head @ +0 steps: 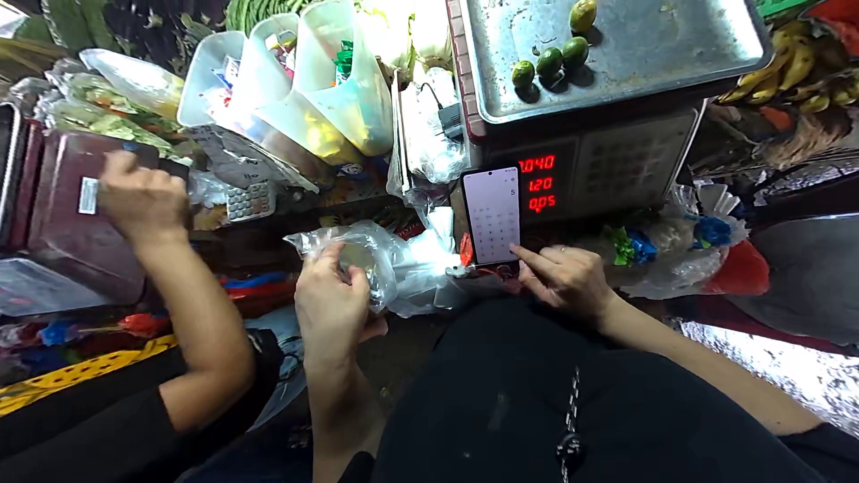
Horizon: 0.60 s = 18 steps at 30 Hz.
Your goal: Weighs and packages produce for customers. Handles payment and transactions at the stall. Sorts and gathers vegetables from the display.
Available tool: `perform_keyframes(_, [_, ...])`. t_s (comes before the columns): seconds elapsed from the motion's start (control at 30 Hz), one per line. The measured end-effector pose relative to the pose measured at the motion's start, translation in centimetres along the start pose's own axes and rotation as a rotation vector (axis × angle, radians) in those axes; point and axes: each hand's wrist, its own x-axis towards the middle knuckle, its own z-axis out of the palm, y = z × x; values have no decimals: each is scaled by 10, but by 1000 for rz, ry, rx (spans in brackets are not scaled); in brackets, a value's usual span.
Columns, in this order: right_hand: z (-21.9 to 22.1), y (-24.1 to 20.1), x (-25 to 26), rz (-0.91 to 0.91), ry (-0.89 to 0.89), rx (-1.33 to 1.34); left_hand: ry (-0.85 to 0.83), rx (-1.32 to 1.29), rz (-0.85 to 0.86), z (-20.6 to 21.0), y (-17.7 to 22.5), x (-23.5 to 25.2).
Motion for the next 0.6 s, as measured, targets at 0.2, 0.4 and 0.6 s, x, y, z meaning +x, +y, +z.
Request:
perform_keyframes(0.2, [-81,25,118,242,134,-235,-92,9,29,-3,6,-3])
perform_keyframes(0.4, [-81,56,235,492,-339,-242,-78,-9,76,-5,6,-5])
perform_keyframes(0.6, [-53,49,261,157,-532,-243,-43,-56,110,-11,18,7])
